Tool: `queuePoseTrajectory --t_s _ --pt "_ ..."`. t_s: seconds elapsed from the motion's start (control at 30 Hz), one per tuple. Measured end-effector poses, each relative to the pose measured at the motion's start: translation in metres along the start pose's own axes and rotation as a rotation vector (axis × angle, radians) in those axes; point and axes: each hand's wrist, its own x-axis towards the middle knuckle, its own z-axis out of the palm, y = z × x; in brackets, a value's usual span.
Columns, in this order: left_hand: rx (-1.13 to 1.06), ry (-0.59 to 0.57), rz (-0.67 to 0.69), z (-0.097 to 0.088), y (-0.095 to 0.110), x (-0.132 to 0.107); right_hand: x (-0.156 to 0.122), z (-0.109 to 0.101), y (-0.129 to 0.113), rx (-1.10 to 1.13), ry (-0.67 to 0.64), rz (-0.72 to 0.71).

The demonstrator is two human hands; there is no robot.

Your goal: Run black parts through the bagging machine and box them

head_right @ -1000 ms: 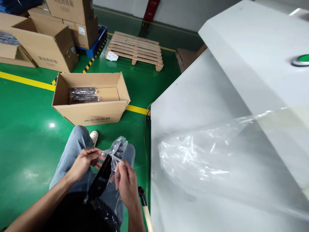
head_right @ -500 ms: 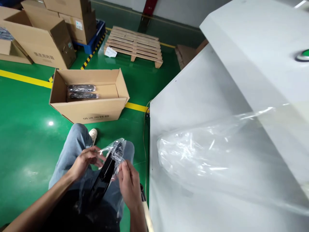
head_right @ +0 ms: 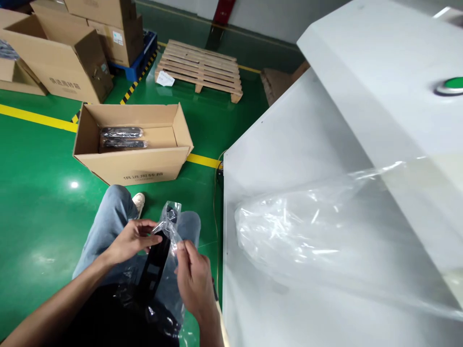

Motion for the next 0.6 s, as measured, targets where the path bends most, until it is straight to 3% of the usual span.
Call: queuePoseTrajectory --t_s 0.1,0.27,0.4,0.6 --pt "-0.019 0.074 -0.032 -0.006 -0.002 -0.003 -0.003 -0.006 0.011 0.020 0.146 0.051" --pt "-0.088 0.132 -0.136 -0.023 0.000 -0.008 -0.002 -0.019 0.031 0.255 0.374 0.182" --pt "-0.195 0.104 -0.185 -0.029 0.008 -0.011 0.004 -0.023 0.026 0.381 0.312 0.198" --pt "-0.149 0.157 -0.073 -0.025 0.007 -0.013 0.010 -0.028 0.024 0.402 0.251 0.200"
